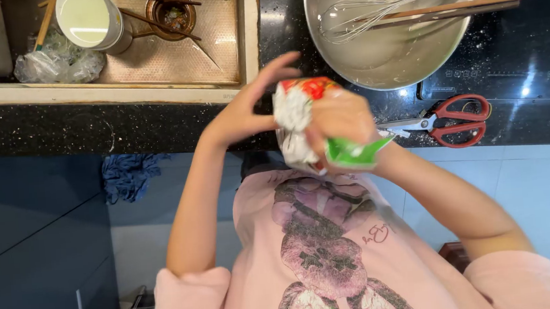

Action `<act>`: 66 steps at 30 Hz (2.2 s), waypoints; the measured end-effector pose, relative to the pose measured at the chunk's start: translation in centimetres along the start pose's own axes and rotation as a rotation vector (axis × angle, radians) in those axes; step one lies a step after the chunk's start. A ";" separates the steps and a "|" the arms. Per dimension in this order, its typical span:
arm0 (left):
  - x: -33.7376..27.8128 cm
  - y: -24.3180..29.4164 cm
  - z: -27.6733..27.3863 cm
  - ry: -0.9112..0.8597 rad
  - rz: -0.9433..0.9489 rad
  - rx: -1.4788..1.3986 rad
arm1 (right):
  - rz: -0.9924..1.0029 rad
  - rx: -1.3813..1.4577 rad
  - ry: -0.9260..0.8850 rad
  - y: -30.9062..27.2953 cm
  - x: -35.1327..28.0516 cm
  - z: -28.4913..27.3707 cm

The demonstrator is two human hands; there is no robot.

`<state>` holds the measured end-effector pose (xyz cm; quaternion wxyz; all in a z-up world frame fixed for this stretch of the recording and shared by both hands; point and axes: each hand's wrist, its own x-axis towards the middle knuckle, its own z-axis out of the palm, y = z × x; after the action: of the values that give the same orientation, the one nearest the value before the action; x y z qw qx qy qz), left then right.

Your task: Cleaning a kitchen stovetop and countertops, and washing a whisk.

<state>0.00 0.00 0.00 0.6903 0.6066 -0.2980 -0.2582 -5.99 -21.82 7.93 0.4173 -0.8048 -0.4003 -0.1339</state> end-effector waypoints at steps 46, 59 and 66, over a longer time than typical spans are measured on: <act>-0.4 0.1 4.8 -0.060 0.196 1.030 | 0.041 -0.296 -0.360 -1.1 -0.1 0.7; -2.1 2.0 4.4 0.318 -0.010 0.821 | 0.737 -0.373 -0.149 -5.4 0.2 1.2; -3.0 5.2 5.2 0.165 0.042 0.024 | 0.830 -0.002 -0.101 -4.9 0.9 -1.2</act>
<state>-5.83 -0.71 5.32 0.7104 0.6278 -0.2557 -0.1892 -9.01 -20.67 11.91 0.4148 -0.9038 -0.0620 0.0849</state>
